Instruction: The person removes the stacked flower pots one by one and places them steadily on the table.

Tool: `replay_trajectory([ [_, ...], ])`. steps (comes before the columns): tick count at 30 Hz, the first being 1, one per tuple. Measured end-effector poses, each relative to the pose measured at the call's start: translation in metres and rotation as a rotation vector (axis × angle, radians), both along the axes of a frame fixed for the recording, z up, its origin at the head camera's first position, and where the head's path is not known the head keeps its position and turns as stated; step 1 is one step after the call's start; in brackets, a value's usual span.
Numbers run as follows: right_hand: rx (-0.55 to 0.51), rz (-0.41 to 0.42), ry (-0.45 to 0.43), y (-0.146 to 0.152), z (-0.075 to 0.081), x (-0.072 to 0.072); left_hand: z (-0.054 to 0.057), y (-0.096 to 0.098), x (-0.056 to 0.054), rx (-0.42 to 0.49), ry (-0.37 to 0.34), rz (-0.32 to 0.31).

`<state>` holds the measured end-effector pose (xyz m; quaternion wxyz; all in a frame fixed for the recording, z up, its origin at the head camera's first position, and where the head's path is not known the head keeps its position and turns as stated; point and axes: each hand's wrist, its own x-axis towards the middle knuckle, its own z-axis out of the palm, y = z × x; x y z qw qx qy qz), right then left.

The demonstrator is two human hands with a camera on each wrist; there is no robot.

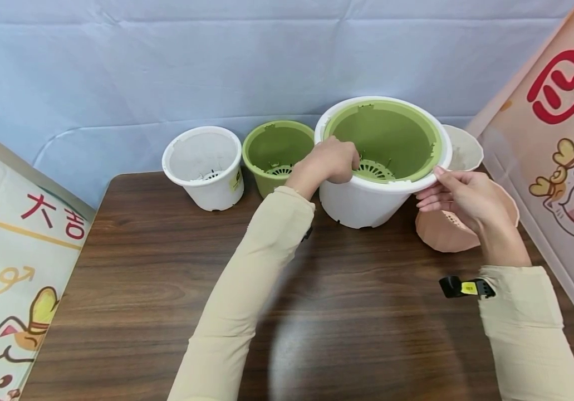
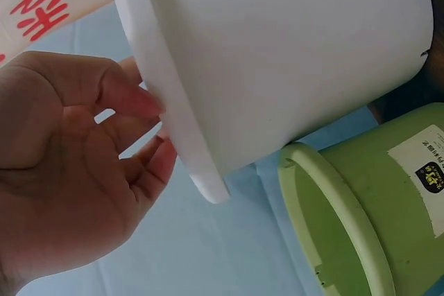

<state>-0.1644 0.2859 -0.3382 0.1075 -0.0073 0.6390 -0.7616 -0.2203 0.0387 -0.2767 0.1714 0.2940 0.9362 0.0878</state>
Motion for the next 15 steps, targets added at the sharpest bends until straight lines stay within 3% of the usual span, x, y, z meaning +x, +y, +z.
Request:
replay_trajectory([
  [10, -0.003, 0.000, 0.007, -0.0005, -0.0007, -0.0010, -0.0039, 0.0027, -0.0023, 0.000, 0.001, 0.055],
  [15, 0.003, -0.007, -0.001, -0.0007, -0.0011, -0.0008, -0.0052, 0.0030, -0.0025, 0.007, 0.014, 0.054],
])
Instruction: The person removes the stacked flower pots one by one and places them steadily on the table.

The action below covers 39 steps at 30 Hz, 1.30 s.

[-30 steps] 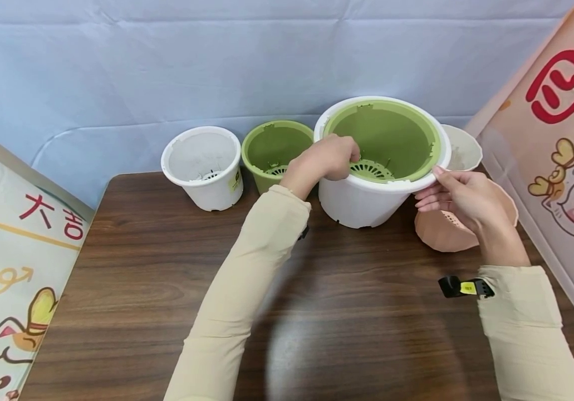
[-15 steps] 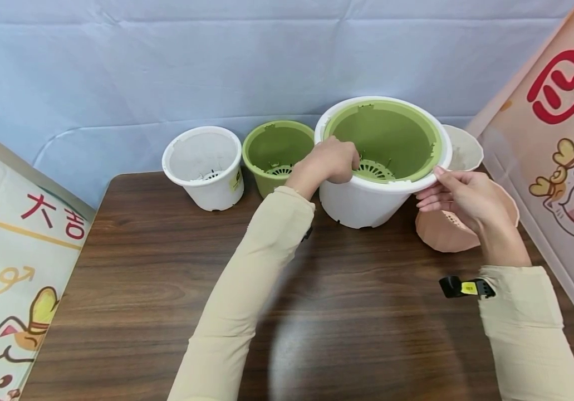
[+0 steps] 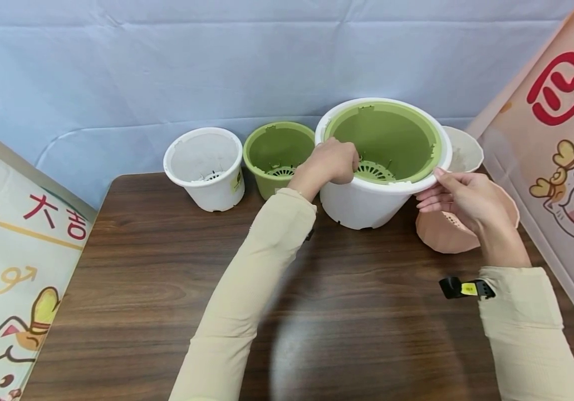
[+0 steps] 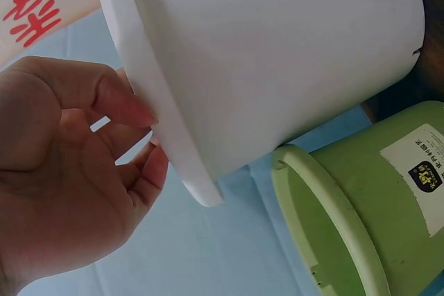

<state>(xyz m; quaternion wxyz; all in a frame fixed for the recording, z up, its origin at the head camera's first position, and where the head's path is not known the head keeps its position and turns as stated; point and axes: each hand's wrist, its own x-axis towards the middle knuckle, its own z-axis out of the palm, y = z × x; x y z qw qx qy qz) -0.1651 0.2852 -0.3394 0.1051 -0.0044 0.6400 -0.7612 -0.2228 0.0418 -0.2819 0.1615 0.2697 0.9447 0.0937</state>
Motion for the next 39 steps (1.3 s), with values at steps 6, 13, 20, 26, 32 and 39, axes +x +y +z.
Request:
replay_trajectory([
  [6, -0.004, 0.011, 0.006, 0.0001, -0.0001, -0.0005, -0.0011, 0.0004, -0.0007, -0.005, 0.010, 0.000],
  [13, -0.005, 0.015, 0.001, 0.0006, 0.0007, -0.0004, -0.0009, 0.0006, -0.0004, -0.013, 0.014, -0.004],
  [20, 0.000, 0.009, -0.008, 0.0010, 0.0015, -0.0001, -0.0014, 0.0022, 0.0000, -0.037, 0.031, 0.002],
  [26, -0.006, 0.019, -0.002, 0.0013, 0.0013, 0.0000, 0.0006, 0.0031, 0.0014, -0.041, 0.020, 0.021],
  [32, -0.018, 0.030, 0.007, 0.0010, 0.0008, 0.0001, 0.0020, 0.0019, 0.0015, -0.030, 0.011, 0.021],
  [39, -0.013, 0.028, 0.005, 0.0001, 0.0012, 0.0006, 0.0002, 0.0004, 0.0012, 0.002, 0.019, 0.024],
])
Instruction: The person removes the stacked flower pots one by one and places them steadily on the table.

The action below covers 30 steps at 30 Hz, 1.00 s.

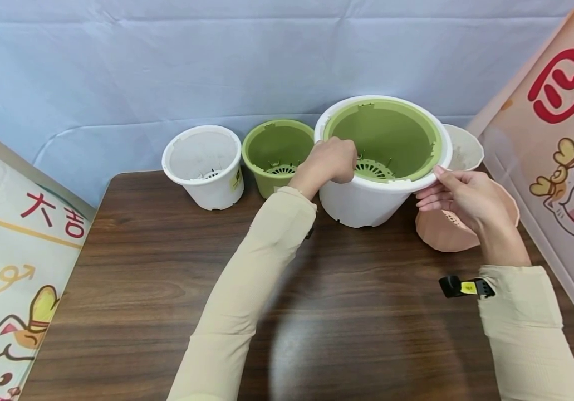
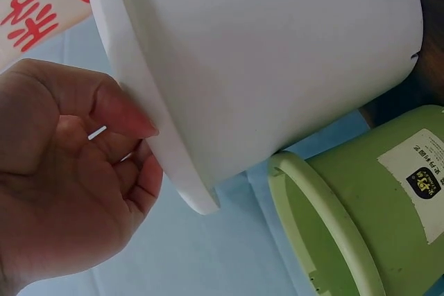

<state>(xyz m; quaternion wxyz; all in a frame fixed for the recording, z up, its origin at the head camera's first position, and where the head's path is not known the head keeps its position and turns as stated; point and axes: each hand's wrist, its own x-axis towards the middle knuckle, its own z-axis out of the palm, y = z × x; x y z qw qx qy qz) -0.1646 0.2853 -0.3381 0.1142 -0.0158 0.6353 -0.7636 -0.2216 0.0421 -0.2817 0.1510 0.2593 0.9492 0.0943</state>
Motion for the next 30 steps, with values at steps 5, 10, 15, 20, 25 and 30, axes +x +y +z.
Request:
replay_trajectory([
  [5, 0.001, -0.002, 0.001, -0.0004, 0.0001, -0.0002, -0.0020, -0.0009, 0.0007, 0.019, 0.023, 0.007],
  [10, -0.002, -0.003, 0.004, -0.0005, -0.0001, -0.0001, -0.0038, 0.0006, 0.0004, 0.036, 0.033, 0.043],
  [15, 0.002, -0.003, -0.002, -0.0009, -0.0002, 0.0004, -0.0041, 0.0035, -0.0002, 0.084, 0.019, 0.119],
  [20, 0.007, -0.007, -0.003, -0.0009, 0.0001, 0.0002, -0.0030, 0.0029, 0.0015, 0.097, 0.027, 0.104],
  [25, 0.008, -0.004, -0.005, -0.0005, 0.0002, -0.0002, -0.0020, 0.0014, 0.0023, 0.098, 0.038, 0.079],
  [30, 0.021, -0.015, -0.008, 0.0000, 0.0010, -0.0004, -0.0005, -0.0005, 0.0034, 0.064, 0.025, 0.064],
])
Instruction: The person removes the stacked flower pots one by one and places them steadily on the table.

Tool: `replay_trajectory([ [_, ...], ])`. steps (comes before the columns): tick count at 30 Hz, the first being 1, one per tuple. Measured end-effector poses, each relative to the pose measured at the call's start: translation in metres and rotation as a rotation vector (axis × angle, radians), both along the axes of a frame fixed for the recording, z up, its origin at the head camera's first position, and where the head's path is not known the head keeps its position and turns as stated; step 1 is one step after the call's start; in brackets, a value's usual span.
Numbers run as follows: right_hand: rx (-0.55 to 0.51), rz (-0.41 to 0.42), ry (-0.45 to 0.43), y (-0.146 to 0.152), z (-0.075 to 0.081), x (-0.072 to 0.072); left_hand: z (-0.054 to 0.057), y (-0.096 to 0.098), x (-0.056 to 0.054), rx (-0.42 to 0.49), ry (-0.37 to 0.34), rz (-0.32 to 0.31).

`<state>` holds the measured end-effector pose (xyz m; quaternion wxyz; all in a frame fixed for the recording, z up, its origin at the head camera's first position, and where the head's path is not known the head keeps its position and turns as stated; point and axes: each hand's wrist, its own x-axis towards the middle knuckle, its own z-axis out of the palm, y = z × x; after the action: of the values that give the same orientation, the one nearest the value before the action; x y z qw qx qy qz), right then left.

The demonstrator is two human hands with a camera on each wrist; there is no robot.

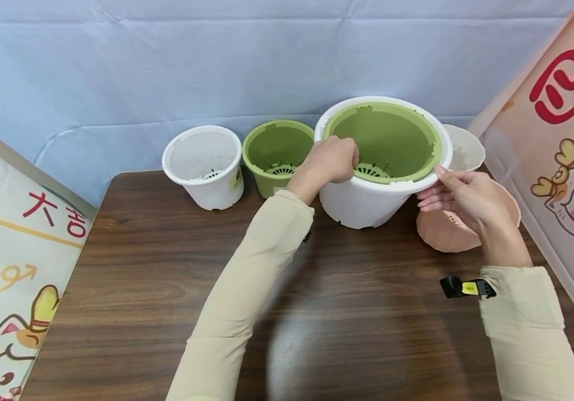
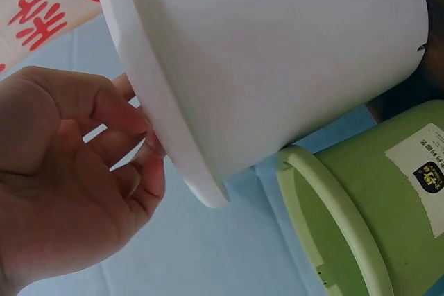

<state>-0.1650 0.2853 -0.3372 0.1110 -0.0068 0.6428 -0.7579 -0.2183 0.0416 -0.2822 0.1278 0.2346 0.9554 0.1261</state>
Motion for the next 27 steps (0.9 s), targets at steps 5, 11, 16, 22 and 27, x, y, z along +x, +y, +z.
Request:
replay_trajectory([
  [5, 0.019, -0.014, -0.009, 0.0012, -0.0004, 0.0003, -0.0002, 0.0003, 0.0015, -0.024, -0.037, -0.034],
  [11, 0.014, -0.009, -0.011, 0.0016, -0.0007, 0.0004, -0.0016, 0.0003, 0.0018, -0.022, -0.033, -0.053],
  [16, 0.009, -0.006, -0.008, 0.0000, -0.0004, 0.0000, -0.0024, -0.0006, 0.0004, -0.032, -0.036, -0.035],
  [22, 0.004, -0.008, -0.009, -0.0009, -0.0005, -0.0004, -0.0039, -0.0009, -0.0007, -0.033, -0.022, -0.022],
  [27, 0.009, -0.013, -0.011, -0.0011, -0.0003, -0.0009, -0.0042, -0.0011, -0.0017, -0.025, -0.024, -0.015],
])
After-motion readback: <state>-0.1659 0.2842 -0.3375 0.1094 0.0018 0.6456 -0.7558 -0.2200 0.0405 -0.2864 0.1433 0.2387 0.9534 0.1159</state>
